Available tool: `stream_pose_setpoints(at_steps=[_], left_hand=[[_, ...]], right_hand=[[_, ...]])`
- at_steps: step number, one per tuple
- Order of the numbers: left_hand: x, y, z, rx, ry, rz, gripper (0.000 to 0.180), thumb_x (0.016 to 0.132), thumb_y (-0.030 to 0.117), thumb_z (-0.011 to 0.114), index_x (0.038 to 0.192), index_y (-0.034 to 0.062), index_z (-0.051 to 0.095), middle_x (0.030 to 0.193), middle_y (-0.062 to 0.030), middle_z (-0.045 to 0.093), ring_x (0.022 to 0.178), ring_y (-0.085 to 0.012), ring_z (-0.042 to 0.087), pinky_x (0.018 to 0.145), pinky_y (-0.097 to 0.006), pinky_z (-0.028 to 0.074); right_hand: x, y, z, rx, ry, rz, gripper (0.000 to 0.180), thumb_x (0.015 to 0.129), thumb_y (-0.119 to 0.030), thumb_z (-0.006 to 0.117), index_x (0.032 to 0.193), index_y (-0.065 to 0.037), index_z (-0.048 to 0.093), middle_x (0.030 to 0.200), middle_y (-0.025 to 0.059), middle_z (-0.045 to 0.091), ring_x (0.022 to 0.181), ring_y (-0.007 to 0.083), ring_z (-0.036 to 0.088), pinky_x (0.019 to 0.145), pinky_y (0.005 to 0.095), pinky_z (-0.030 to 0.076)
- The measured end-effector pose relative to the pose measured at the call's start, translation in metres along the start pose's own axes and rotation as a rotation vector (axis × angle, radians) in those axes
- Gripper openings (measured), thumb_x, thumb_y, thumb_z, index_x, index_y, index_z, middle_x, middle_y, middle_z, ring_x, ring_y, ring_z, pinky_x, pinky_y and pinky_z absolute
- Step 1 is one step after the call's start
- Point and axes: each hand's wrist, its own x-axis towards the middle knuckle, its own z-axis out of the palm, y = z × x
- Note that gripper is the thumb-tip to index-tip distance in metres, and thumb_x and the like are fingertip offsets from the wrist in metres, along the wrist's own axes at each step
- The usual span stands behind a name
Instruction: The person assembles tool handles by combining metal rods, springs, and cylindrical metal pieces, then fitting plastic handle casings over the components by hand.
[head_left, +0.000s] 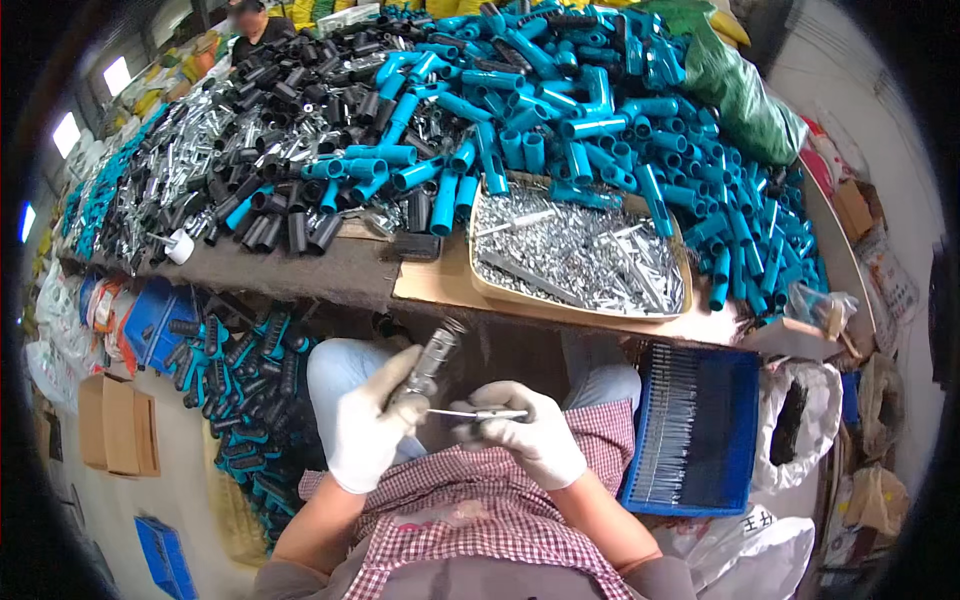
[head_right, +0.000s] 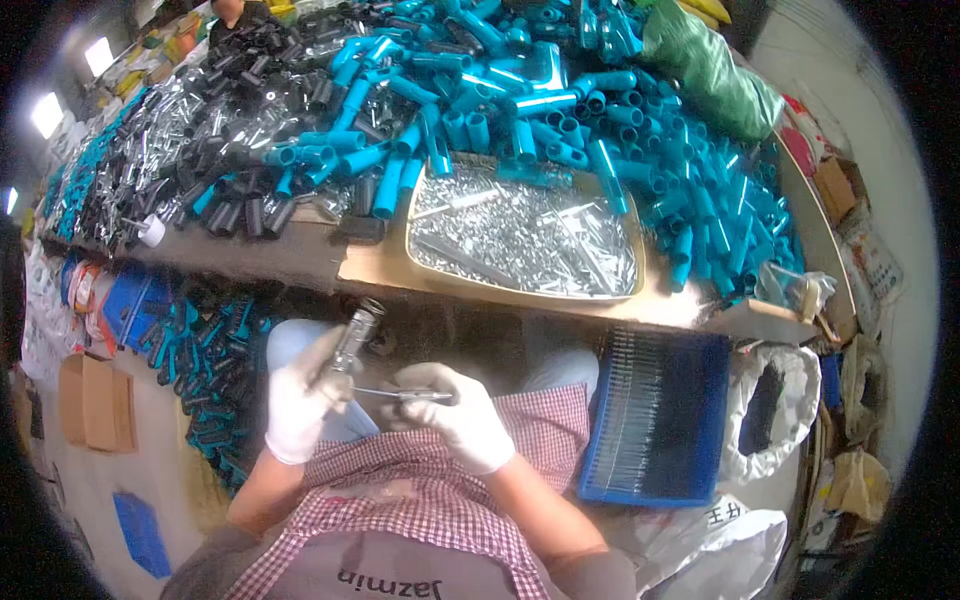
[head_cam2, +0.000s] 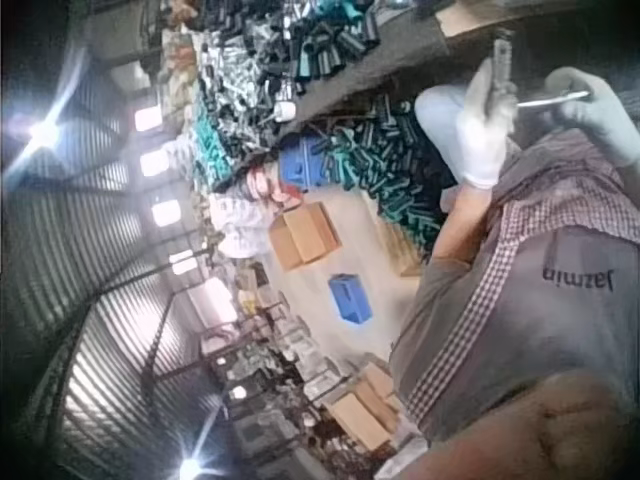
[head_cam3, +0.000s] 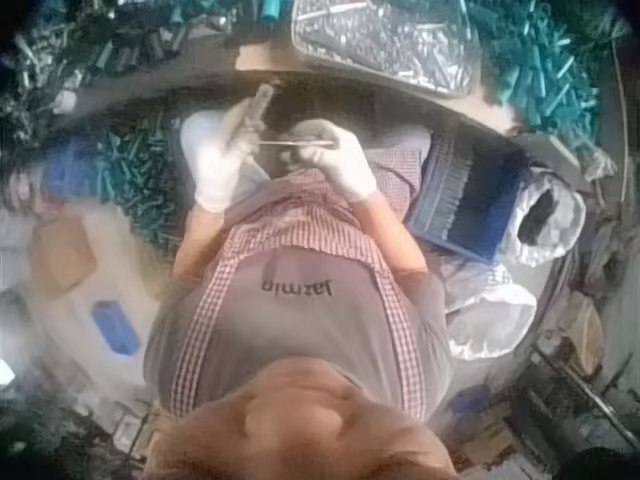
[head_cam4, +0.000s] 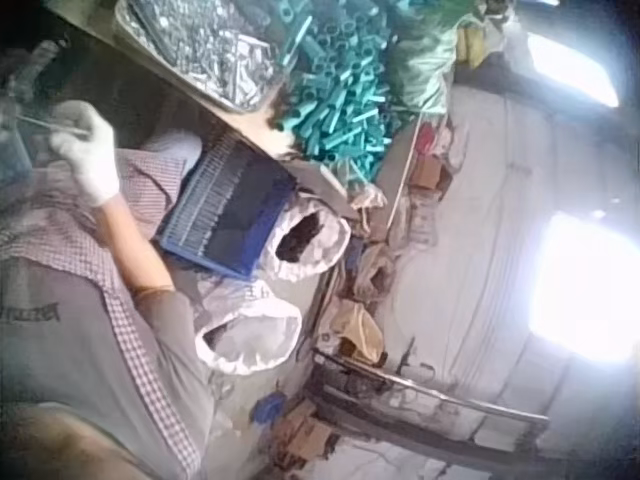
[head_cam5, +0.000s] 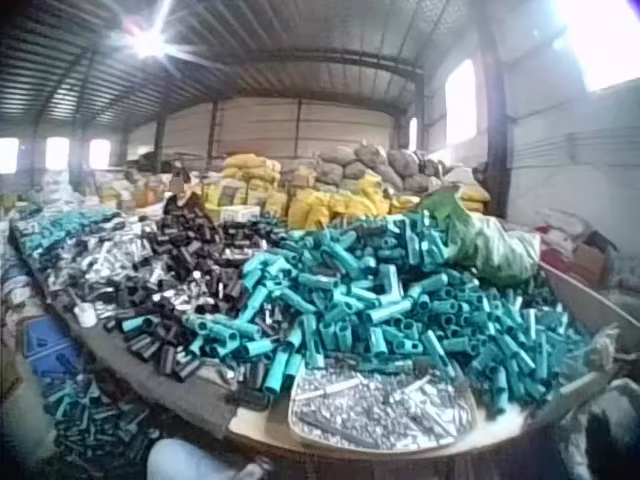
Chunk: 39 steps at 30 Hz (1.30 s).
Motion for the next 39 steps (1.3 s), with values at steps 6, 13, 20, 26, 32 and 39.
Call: stream_pose_setpoints(at_steps=[6,13,20,26,32,39], left_hand=[[-0.008,0.000,0.001,-0.122,0.097,-0.055,0.056,0.083,0.000,0.062,0.137,-0.0071,0.049,0.098,-0.0086,0.067,0.069,-0.0069,0.055,0.059,-0.020,0.045],[-0.008,-0.001,-0.002,0.011,0.064,-0.012,0.051,0.081,-0.001,0.063,0.131,-0.0081,0.054,0.099,-0.0102,0.068,0.076,-0.0113,0.060,0.069,-0.023,0.049],[-0.012,-0.003,-0.008,0.305,-0.006,0.223,0.043,0.073,0.003,0.074,0.115,-0.0065,0.065,0.091,-0.0140,0.067,0.083,-0.0203,0.066,0.075,-0.030,0.050],[-0.015,0.008,-0.016,0.506,-0.132,0.221,0.034,0.072,0.010,0.079,0.102,-0.0004,0.071,0.084,-0.0139,0.067,0.073,-0.0252,0.065,0.069,-0.032,0.051],[-0.013,0.008,-0.003,0.582,-0.173,0.261,0.031,0.072,0.013,0.079,0.100,0.0022,0.071,0.086,-0.0144,0.070,0.075,-0.0274,0.069,0.068,-0.034,0.054],[-0.012,0.002,0.002,0.490,-0.190,0.365,0.028,0.076,0.013,0.078,0.100,0.0024,0.072,0.092,-0.0145,0.072,0.081,-0.0281,0.071,0.071,-0.034,0.056]], right_hand=[[-0.010,-0.012,0.001,-0.273,-0.051,0.124,0.037,0.087,-0.013,0.072,0.115,0.009,0.061,0.100,0.0149,0.069,0.087,0.0203,0.069,0.078,0.0312,0.058],[-0.010,-0.008,0.005,-0.371,0.038,0.087,0.030,0.087,-0.011,0.072,0.109,0.007,0.063,0.090,0.0111,0.068,0.077,0.0161,0.067,0.069,0.0282,0.058],[-0.012,-0.027,-0.013,-0.806,0.175,-0.069,0.023,0.080,-0.015,0.068,0.097,0.000,0.065,0.087,0.0078,0.065,0.078,0.0152,0.061,0.071,0.0299,0.051],[-0.034,-0.073,-0.030,-0.750,0.306,-0.099,0.015,0.079,-0.008,0.064,0.091,0.001,0.064,0.088,0.0058,0.064,0.078,0.0121,0.059,0.070,0.0263,0.050],[-0.034,-0.072,-0.012,-0.895,0.163,-0.034,0.020,0.081,-0.009,0.067,0.098,0.001,0.063,0.094,0.0090,0.066,0.085,0.0167,0.064,0.078,0.0296,0.053],[-0.030,-0.064,0.000,-0.890,0.102,-0.004,0.022,0.080,-0.012,0.067,0.097,0.000,0.062,0.088,0.0063,0.063,0.079,0.0133,0.060,0.072,0.0273,0.050]])
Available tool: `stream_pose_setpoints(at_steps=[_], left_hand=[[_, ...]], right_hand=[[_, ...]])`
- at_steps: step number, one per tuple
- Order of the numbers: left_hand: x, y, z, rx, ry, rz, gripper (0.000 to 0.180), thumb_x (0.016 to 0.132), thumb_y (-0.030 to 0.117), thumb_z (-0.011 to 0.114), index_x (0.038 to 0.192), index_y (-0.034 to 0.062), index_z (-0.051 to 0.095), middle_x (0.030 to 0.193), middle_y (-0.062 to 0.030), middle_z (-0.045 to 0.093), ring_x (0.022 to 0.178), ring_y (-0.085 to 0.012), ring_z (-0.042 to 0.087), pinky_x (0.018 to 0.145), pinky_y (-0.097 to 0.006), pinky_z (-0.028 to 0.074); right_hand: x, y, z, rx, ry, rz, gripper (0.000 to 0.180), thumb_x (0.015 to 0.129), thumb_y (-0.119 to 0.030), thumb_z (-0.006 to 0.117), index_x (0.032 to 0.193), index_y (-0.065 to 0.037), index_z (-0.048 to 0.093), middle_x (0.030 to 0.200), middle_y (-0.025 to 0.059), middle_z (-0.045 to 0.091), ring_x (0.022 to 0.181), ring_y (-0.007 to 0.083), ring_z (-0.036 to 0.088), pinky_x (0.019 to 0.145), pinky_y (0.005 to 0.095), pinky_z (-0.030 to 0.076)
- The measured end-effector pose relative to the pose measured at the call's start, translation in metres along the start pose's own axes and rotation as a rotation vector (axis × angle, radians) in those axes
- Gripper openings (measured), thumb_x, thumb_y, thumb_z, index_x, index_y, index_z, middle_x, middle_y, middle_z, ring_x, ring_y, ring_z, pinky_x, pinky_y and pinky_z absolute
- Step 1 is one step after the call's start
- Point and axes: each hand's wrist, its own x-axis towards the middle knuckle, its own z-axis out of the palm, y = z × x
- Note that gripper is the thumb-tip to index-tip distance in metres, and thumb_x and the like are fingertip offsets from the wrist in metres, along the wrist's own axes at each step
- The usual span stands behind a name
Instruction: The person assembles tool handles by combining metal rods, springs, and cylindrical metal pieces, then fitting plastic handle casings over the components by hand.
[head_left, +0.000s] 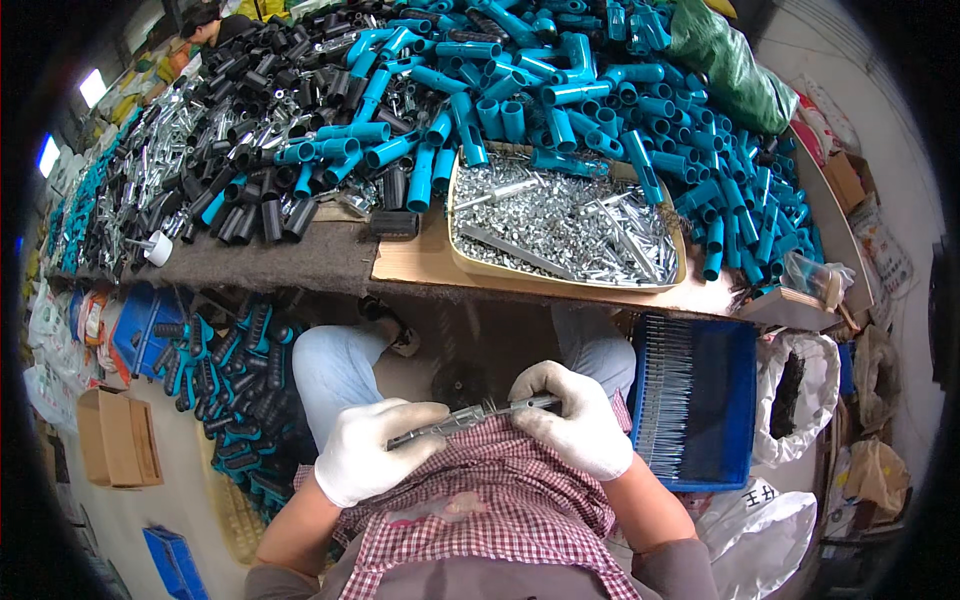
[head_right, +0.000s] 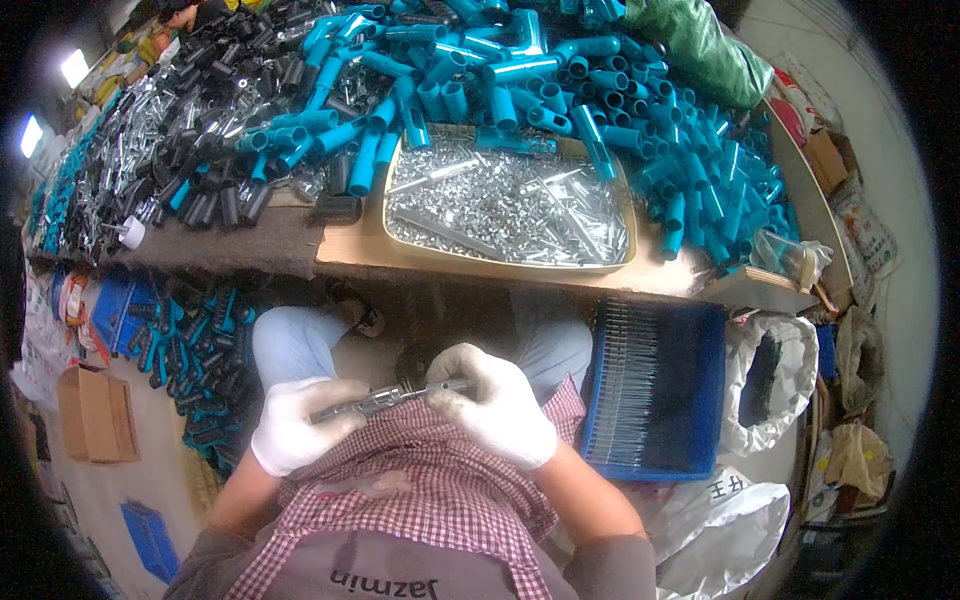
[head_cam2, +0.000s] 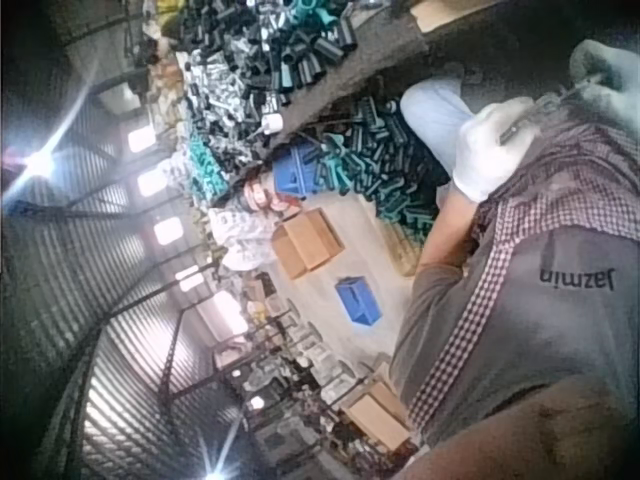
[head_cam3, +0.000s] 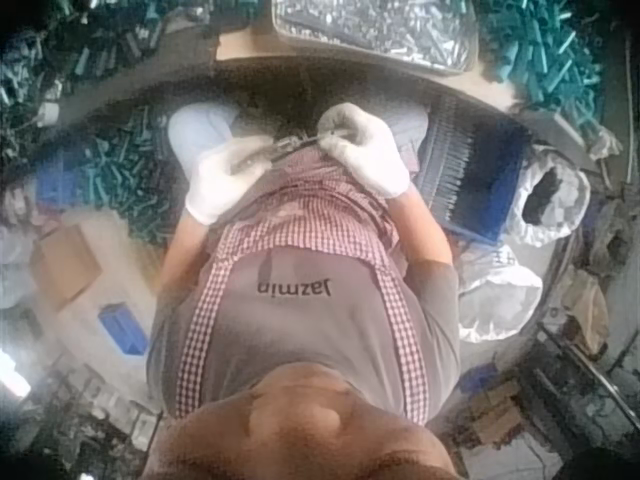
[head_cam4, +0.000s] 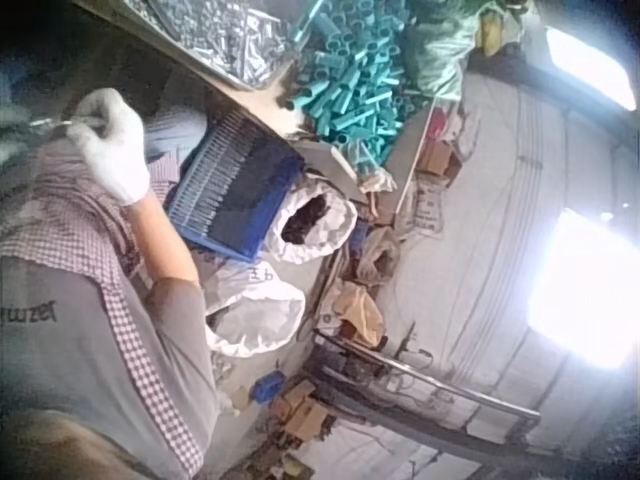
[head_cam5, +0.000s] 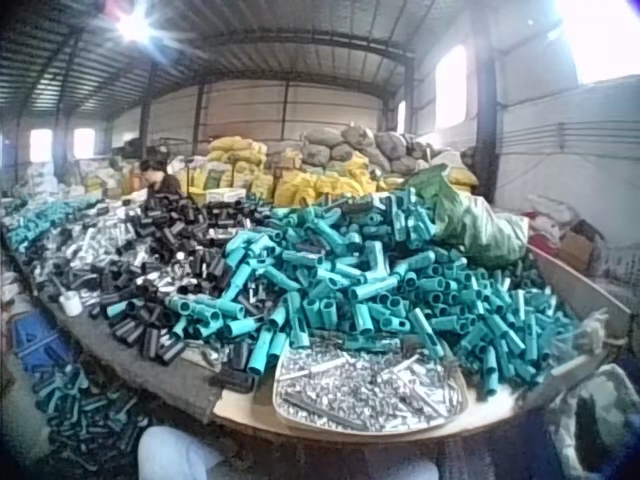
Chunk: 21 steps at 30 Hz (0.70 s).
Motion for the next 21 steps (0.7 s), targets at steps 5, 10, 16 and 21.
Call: stream_pose_setpoints(at_steps=[5,10,16,21], left_hand=[[0.004,-0.001,-0.001,-0.042,-0.034,0.001,0.029,0.073,0.008,0.078,0.100,-0.0004,0.071,0.089,-0.0158,0.071,0.078,-0.0273,0.071,0.069,-0.033,0.055],[0.010,0.001,0.004,-0.111,-0.056,0.005,0.031,0.069,0.006,0.079,0.098,-0.0037,0.072,0.086,-0.0168,0.071,0.076,-0.0252,0.070,0.068,-0.032,0.054],[0.007,-0.008,0.005,-0.164,-0.069,-0.036,0.027,0.074,0.010,0.079,0.098,0.0003,0.072,0.090,-0.0163,0.072,0.081,-0.0276,0.072,0.073,-0.033,0.056],[0.011,0.001,0.008,-0.130,-0.062,-0.071,0.027,0.075,0.010,0.078,0.099,0.0009,0.072,0.091,-0.0161,0.072,0.081,-0.0282,0.072,0.072,-0.033,0.056]], right_hand=[[0.001,0.005,-0.005,0.051,-0.068,0.022,0.024,0.083,-0.015,0.067,0.101,0.000,0.062,0.091,0.0096,0.065,0.082,0.0181,0.064,0.074,0.0309,0.053],[0.002,0.016,0.010,-0.041,-0.108,-0.213,0.032,0.091,-0.025,0.066,0.108,-0.001,0.054,0.088,0.0118,0.062,0.079,0.0203,0.063,0.073,0.0331,0.052],[0.005,0.031,0.007,0.105,-0.124,-0.205,0.039,0.096,-0.036,0.059,0.111,-0.001,0.051,0.094,0.0107,0.060,0.082,0.0196,0.060,0.076,0.0345,0.051],[0.004,0.035,0.015,0.575,-0.168,-0.051,0.067,0.097,-0.052,0.053,0.132,0.006,0.047,0.127,0.0224,0.058,0.116,0.0268,0.059,0.098,0.0368,0.047]])
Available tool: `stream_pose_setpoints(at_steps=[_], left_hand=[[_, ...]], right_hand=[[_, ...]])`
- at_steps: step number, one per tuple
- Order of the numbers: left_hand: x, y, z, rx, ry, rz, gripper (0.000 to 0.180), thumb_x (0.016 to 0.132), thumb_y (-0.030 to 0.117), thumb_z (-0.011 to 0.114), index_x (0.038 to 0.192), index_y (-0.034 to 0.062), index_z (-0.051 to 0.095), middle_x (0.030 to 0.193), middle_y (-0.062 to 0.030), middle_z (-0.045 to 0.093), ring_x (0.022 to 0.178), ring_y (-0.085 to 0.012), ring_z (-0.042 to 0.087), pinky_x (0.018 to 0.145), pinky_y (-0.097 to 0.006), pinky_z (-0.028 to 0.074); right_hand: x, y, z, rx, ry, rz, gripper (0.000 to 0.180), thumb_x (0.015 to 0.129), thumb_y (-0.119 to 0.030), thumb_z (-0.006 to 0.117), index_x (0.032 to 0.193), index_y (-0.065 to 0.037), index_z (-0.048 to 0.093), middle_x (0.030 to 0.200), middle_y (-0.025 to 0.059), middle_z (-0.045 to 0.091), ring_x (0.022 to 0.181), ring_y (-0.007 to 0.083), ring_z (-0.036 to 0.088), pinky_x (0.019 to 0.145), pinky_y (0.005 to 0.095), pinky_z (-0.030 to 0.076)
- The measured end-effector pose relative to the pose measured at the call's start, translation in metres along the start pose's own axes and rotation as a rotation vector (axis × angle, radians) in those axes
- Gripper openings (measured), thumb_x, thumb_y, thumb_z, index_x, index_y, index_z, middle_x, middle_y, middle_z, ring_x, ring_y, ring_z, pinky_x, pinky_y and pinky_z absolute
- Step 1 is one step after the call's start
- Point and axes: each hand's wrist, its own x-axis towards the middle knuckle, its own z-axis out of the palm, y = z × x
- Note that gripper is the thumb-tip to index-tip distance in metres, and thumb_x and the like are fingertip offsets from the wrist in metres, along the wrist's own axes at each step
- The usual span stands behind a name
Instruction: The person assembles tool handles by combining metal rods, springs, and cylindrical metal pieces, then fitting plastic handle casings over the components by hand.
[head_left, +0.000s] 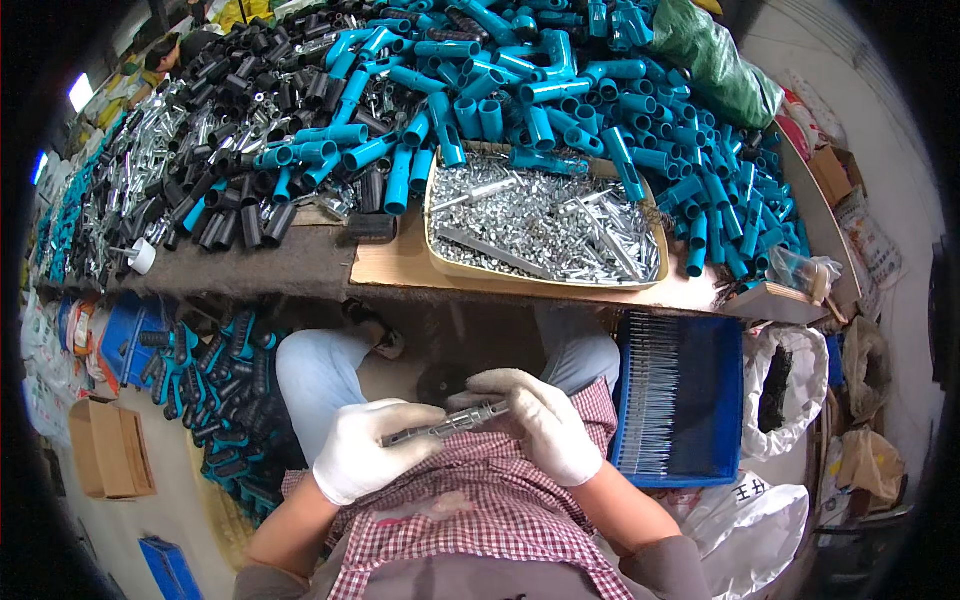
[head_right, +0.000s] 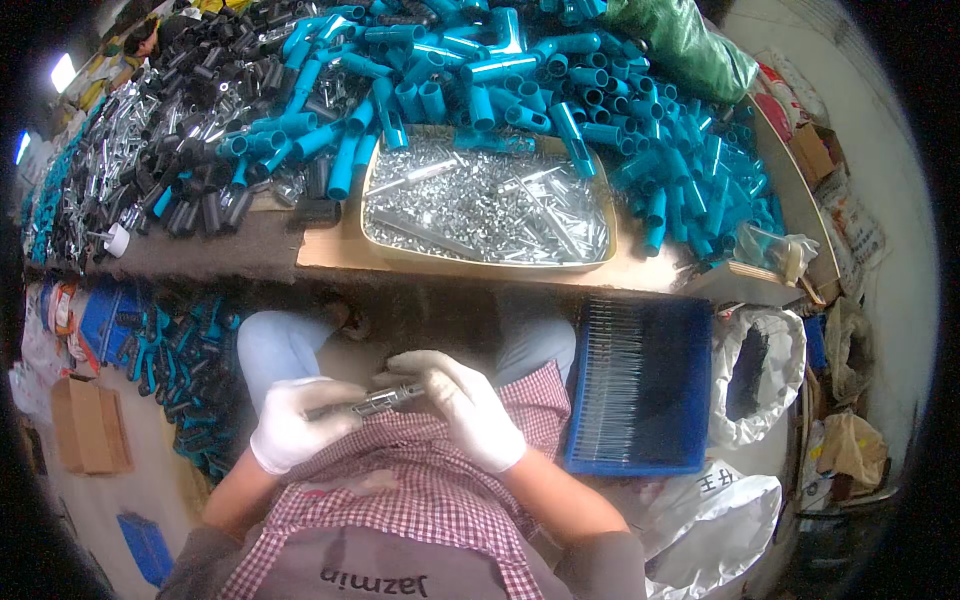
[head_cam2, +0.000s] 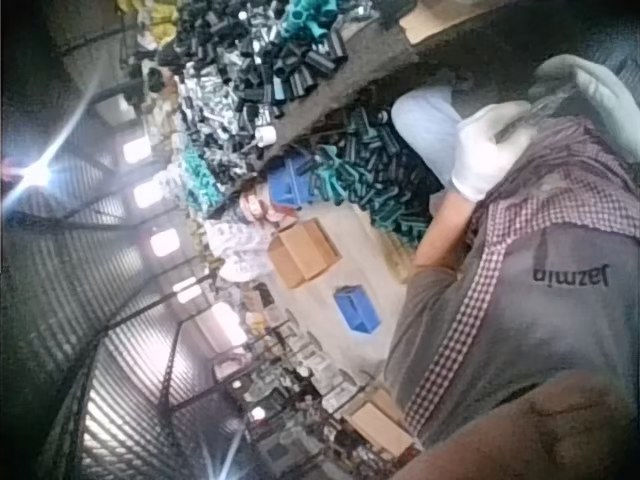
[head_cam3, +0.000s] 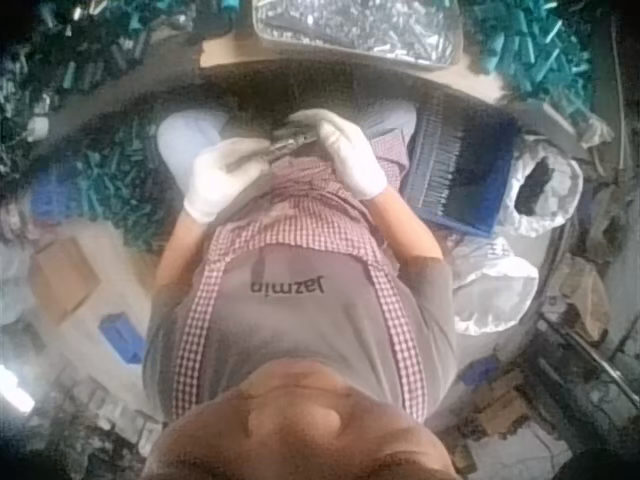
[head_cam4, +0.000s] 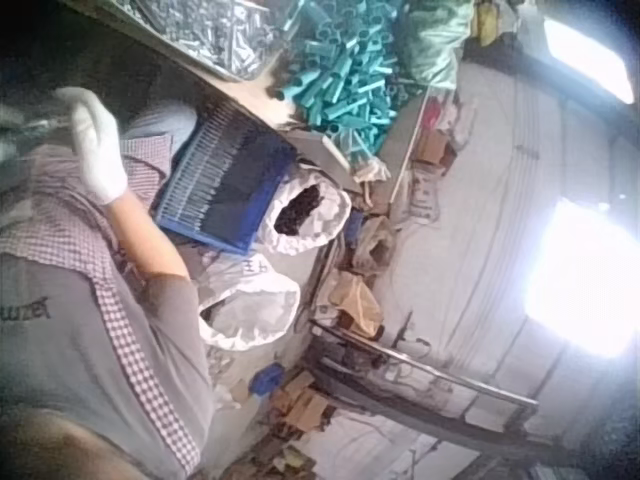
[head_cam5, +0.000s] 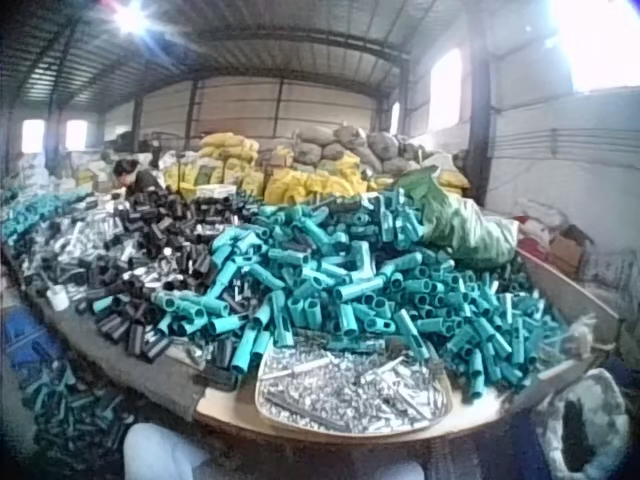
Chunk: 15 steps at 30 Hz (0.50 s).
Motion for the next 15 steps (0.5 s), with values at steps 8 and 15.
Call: stream_pose_setpoints(at_steps=[8,15], left_hand=[[0.007,0.000,0.018,-0.026,0.006,-0.033,0.025,0.076,0.011,0.077,0.099,0.0019,0.073,0.089,-0.0165,0.071,0.079,-0.0288,0.071,0.070,-0.034,0.055],[0.013,0.004,0.022,-0.002,0.014,-0.047,0.025,0.075,0.012,0.076,0.096,-0.0007,0.072,0.086,-0.0168,0.071,0.075,-0.0280,0.070,0.068,-0.034,0.054]], right_hand=[[0.004,0.037,0.009,0.153,-0.012,-0.057,0.064,0.100,-0.051,0.046,0.134,0.003,0.049,0.133,0.0180,0.055,0.119,0.0240,0.056,0.101,0.0376,0.046],[0.005,0.008,-0.031,-0.193,-0.039,-0.164,0.072,0.097,-0.052,0.051,0.140,0.005,0.044,0.135,0.0212,0.054,0.125,0.0276,0.053,0.106,0.0386,0.041]])
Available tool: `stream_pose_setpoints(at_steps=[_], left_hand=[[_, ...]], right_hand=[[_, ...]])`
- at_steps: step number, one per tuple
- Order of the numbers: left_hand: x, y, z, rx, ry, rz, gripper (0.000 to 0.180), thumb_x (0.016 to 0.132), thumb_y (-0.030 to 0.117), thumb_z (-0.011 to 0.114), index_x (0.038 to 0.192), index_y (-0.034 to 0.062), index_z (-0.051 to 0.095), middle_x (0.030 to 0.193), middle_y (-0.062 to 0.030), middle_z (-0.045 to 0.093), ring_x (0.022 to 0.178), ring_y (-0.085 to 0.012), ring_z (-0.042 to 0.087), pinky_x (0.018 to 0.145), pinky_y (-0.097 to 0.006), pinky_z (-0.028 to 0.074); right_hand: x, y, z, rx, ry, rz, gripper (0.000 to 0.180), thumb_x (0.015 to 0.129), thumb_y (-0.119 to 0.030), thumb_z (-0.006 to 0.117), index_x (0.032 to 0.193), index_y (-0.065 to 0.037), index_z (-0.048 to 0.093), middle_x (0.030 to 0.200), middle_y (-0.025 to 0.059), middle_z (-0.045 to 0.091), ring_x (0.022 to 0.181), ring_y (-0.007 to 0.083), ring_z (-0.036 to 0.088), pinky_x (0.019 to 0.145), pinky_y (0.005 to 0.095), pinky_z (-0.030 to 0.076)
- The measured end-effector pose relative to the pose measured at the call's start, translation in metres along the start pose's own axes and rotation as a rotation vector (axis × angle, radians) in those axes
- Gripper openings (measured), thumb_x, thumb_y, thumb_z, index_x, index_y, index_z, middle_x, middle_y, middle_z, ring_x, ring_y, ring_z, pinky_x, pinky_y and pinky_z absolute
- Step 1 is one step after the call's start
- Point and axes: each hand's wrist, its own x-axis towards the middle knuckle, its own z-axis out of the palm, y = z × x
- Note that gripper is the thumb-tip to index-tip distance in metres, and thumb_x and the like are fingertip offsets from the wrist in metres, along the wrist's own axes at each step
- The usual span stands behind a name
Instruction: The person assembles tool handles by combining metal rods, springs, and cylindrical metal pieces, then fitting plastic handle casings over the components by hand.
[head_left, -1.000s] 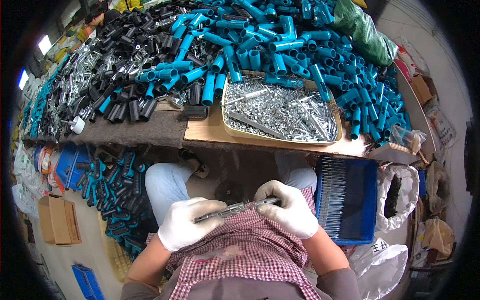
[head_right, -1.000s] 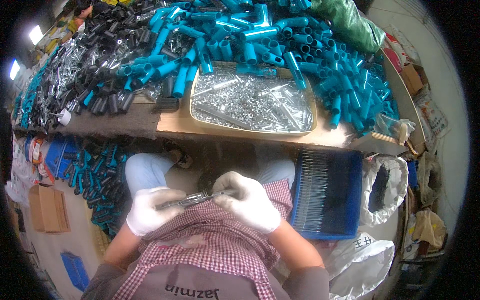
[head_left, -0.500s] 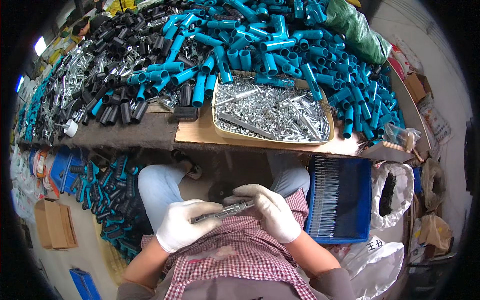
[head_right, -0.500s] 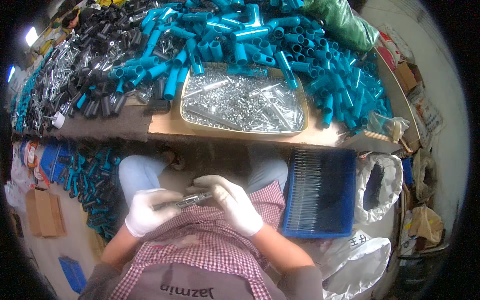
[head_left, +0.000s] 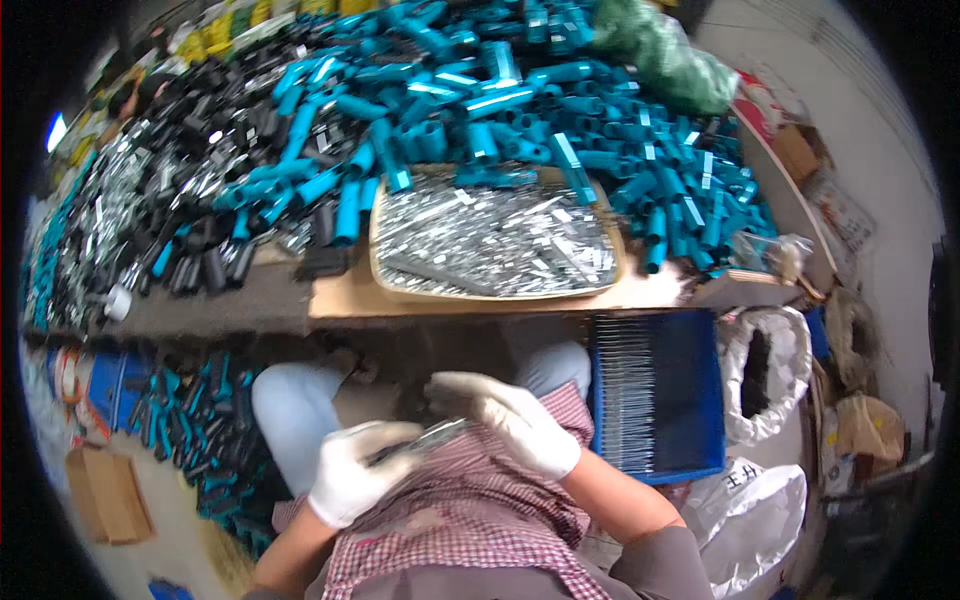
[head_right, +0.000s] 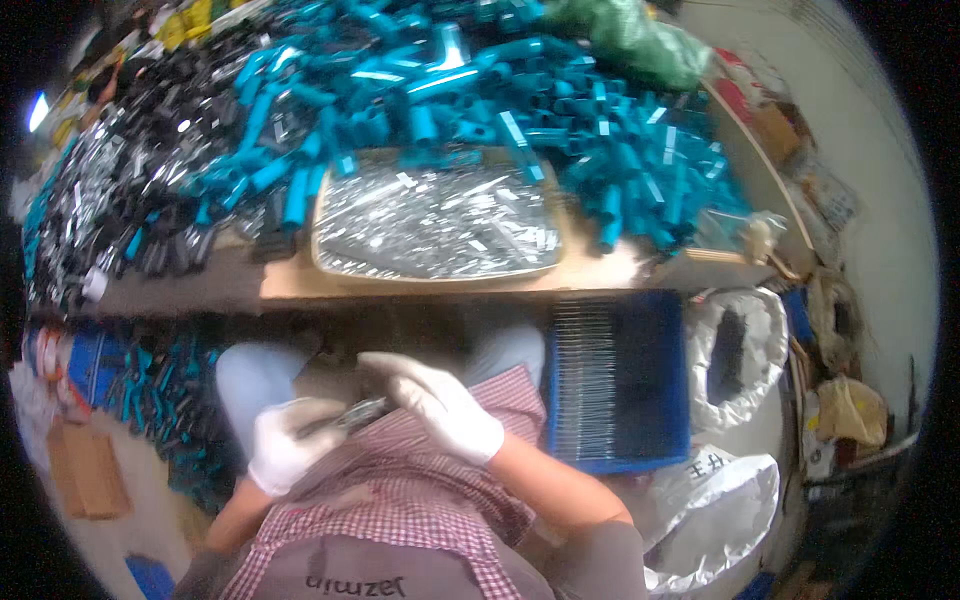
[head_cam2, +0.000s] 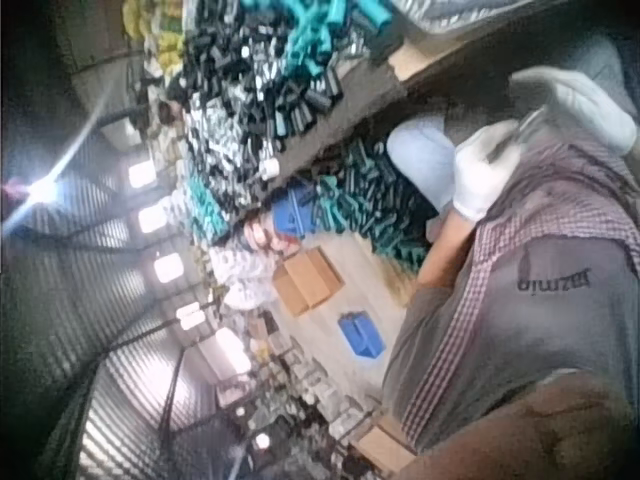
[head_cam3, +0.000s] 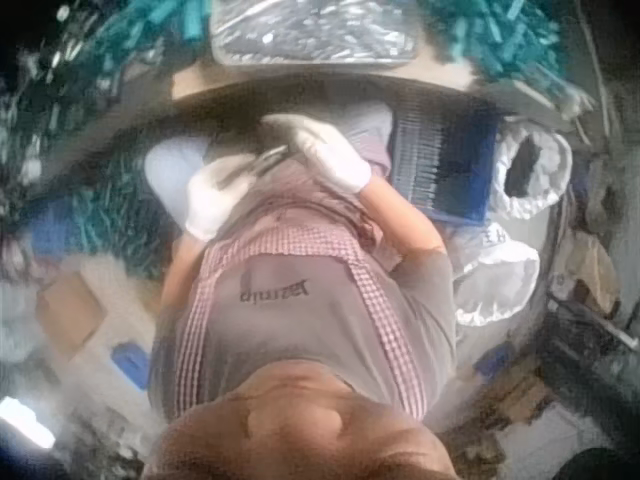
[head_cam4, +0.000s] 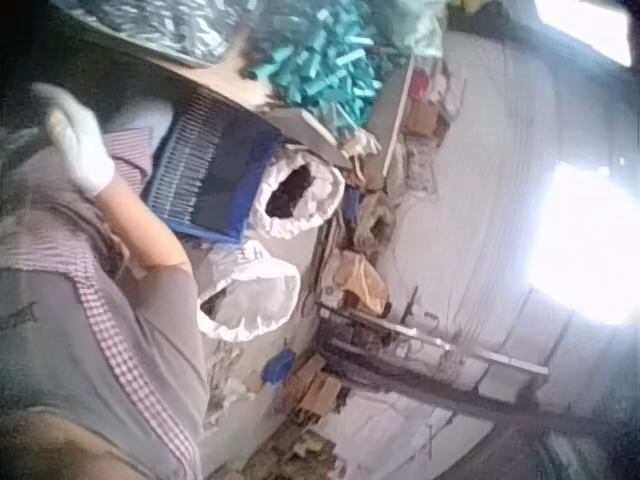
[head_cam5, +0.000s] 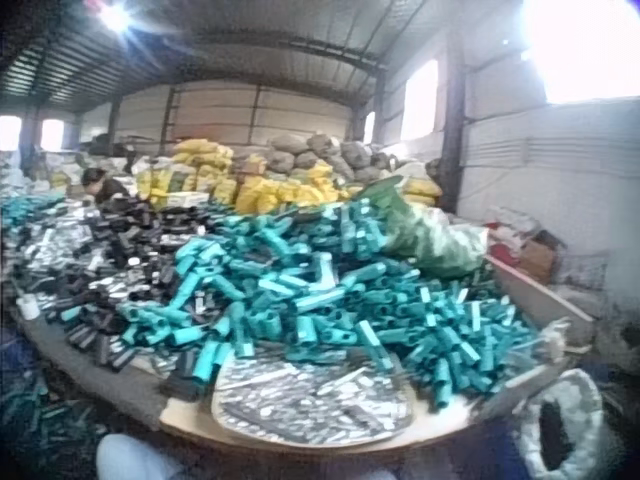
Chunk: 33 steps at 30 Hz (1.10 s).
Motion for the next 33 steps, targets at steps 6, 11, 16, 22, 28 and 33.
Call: stream_pose_setpoints(at_steps=[6,11,16,22,28,33], left_hand=[[-0.016,-0.016,-0.008,-0.094,0.130,-0.086,0.026,0.069,0.006,0.074,0.093,-0.0050,0.071,0.082,-0.0159,0.071,0.072,-0.0229,0.069,0.066,-0.030,0.052],[-0.016,-0.018,0.000,-0.198,0.115,-0.221,0.026,0.070,0.005,0.073,0.094,-0.0045,0.072,0.085,-0.0151,0.072,0.075,-0.0206,0.069,0.069,-0.029,0.053],[-0.009,-0.007,0.004,-0.135,0.094,-0.141,0.027,0.071,0.007,0.074,0.095,-0.0040,0.072,0.088,-0.0159,0.072,0.079,-0.0226,0.070,0.071,-0.031,0.053],[-0.015,-0.016,0.002,-0.146,0.121,-0.169,0.026,0.072,0.007,0.074,0.096,-0.0039,0.072,0.088,-0.0162,0.072,0.079,-0.0228,0.070,0.071,-0.031,0.053],[-0.006,-0.012,0.003,-0.106,0.076,-0.070,0.027,0.073,0.007,0.074,0.097,-0.0038,0.071,0.086,-0.0161,0.071,0.077,-0.0232,0.071,0.070,-0.030,0.054],[-0.005,0.001,-0.004,-0.071,0.052,-0.034,0.030,0.074,0.009,0.075,0.101,-0.0029,0.071,0.088,-0.0182,0.071,0.078,-0.0253,0.071,0.071,-0.031,0.054]], right_hand=[[0.017,-0.063,-0.163,-1.121,0.938,-0.358,0.022,0.087,-0.009,0.061,0.107,-0.007,0.068,0.103,0.0150,0.067,0.098,0.0323,0.063,0.087,0.0387,0.049],[0.028,-0.065,-0.249,-1.580,1.165,-0.009,0.034,0.084,-0.030,0.071,0.108,-0.006,0.067,0.101,0.0171,0.067,0.093,0.0343,0.066,0.081,0.0440,0.052],[0.044,-0.065,-0.264,-1.798,1.036,0.220,0.040,0.077,-0.032,0.070,0.104,-0.004,0.059,0.088,0.0199,0.067,0.086,0.0376,0.067,0.077,0.0476,0.054],[0.029,-0.116,-0.235,-1.560,1.274,-0.091,0.031,0.078,-0.028,0.064,0.098,-0.004,0.064,0.092,0.0196,0.068,0.088,0.0374,0.066,0.079,0.0452,0.052],[0.005,-0.090,-0.217,-1.119,1.013,0.100,0.034,0.073,-0.028,0.074,0.092,-0.001,0.068,0.077,0.0113,0.067,0.072,0.0184,0.064,0.069,0.0329,0.050],[-0.001,-0.042,-0.187,-1.027,1.002,-0.120,0.024,0.077,-0.014,0.068,0.097,-0.002,0.063,0.087,0.0129,0.067,0.080,0.0250,0.065,0.075,0.0363,0.050]])
